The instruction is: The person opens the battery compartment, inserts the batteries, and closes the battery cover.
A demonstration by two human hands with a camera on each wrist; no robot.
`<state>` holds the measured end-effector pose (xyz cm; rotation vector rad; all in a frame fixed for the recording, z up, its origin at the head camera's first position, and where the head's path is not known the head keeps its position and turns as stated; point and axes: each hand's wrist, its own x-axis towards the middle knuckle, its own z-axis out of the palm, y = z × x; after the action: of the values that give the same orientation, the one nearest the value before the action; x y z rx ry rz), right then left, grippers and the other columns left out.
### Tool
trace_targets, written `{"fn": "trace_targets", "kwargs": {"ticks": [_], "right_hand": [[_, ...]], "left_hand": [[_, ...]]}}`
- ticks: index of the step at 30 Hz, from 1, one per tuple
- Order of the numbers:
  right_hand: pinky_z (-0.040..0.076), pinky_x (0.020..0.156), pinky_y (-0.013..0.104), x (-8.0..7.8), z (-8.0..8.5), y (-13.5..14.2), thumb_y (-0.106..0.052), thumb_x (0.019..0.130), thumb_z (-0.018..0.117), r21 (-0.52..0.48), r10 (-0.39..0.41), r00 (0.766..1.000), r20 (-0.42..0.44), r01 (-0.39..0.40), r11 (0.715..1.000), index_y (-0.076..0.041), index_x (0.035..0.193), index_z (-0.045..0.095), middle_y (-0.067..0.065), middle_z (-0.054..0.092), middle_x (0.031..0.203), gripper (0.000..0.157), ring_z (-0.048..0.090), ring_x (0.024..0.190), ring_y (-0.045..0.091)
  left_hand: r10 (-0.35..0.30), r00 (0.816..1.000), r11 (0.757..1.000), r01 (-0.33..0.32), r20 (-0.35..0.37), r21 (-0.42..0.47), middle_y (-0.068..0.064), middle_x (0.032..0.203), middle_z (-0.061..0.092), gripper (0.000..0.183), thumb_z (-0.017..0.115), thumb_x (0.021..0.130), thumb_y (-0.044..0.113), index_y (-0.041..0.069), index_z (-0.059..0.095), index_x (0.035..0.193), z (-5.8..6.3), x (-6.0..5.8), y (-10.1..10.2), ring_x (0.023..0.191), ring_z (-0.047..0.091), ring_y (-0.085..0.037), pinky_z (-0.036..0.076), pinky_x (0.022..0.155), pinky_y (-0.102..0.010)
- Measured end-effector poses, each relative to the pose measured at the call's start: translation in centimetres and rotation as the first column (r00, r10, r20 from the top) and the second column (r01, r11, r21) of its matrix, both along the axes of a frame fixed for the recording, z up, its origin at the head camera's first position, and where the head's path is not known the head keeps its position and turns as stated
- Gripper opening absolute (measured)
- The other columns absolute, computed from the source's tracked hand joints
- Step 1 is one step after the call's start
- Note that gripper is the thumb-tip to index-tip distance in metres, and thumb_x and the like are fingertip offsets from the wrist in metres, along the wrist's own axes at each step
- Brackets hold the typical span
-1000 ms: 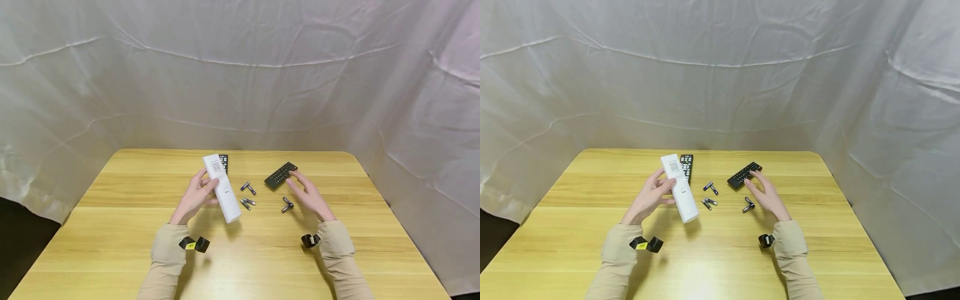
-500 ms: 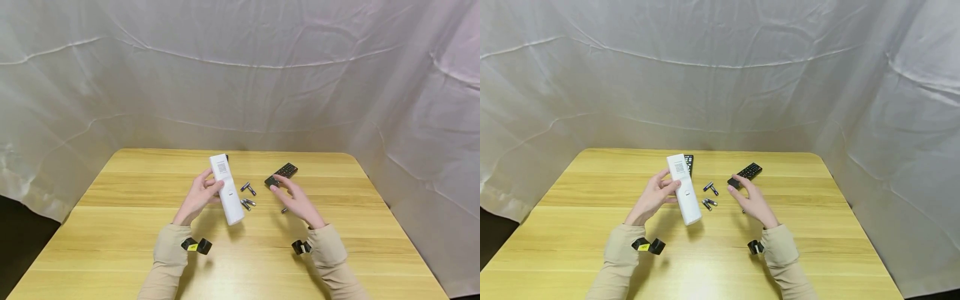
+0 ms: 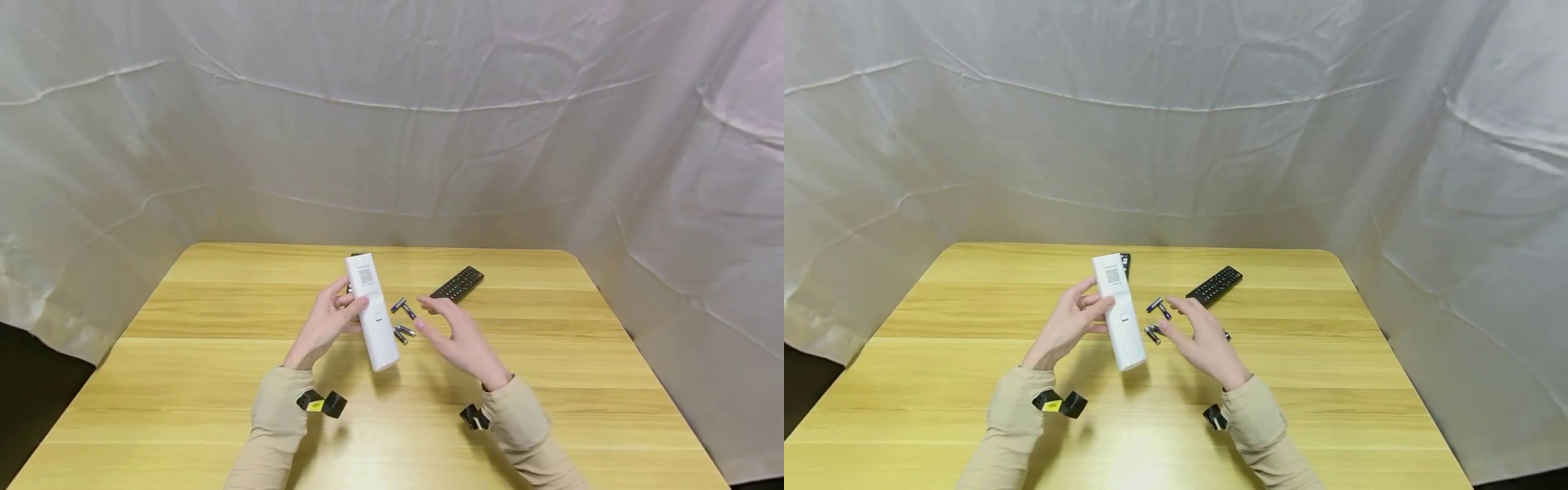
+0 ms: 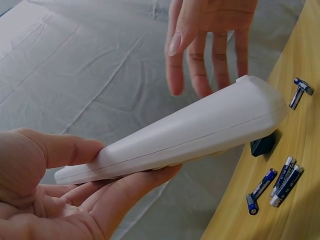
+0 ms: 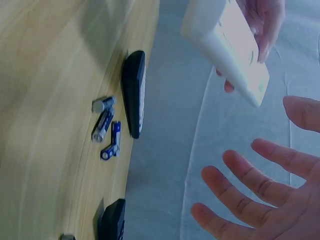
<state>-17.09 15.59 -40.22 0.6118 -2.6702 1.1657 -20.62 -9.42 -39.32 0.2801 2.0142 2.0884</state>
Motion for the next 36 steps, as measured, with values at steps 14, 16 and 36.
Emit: {"fn": "trace_targets", "kwargs": {"ticks": [14, 16, 36], "right_hand": [[0.050, 0.110, 0.054, 1.3, -0.6, -3.5, -0.024, 0.093, 0.072, 0.002, 0.071, 0.990, -0.125, -0.071, 0.997, -0.009, 0.141, 0.056, 0.013, 0.058, 0.140, 0.053, 0.057, 0.129, 0.031], [0.052, 0.108, 0.052, 1.4, -0.8, -3.9, -0.025, 0.093, 0.072, 0.015, 0.074, 0.988, -0.139, -0.073, 0.997, -0.010, 0.141, 0.057, 0.012, 0.056, 0.140, 0.053, 0.058, 0.127, 0.029], [0.058, 0.074, 0.022, 1.5, -1.6, -4.9, -0.021, 0.090, 0.076, 0.026, 0.072, 0.991, -0.111, -0.069, 0.997, -0.008, 0.135, 0.062, 0.008, 0.055, 0.121, 0.049, 0.062, 0.089, 0.012]], "left_hand": [[0.013, 1.000, 1.000, -0.013, -0.018, -0.021, -0.038, 0.132, 0.058, 0.054, 0.051, 0.103, 0.003, 0.002, 0.033, 0.154, 0.0, 0.0, 0.2, 0.095, 0.073, -0.027, 0.065, 0.084, -0.048], [0.012, 1.000, 1.000, -0.012, -0.020, -0.019, -0.038, 0.132, 0.058, 0.054, 0.050, 0.103, 0.002, 0.002, 0.033, 0.154, -0.1, 0.0, 0.2, 0.095, 0.073, -0.027, 0.065, 0.083, -0.046], [-0.003, 1.000, 1.000, 0.002, -0.023, -0.021, -0.036, 0.133, 0.059, 0.053, 0.051, 0.103, 0.004, 0.005, 0.035, 0.153, -0.4, 0.1, 0.6, 0.097, 0.074, -0.028, 0.066, 0.080, -0.042]]}}
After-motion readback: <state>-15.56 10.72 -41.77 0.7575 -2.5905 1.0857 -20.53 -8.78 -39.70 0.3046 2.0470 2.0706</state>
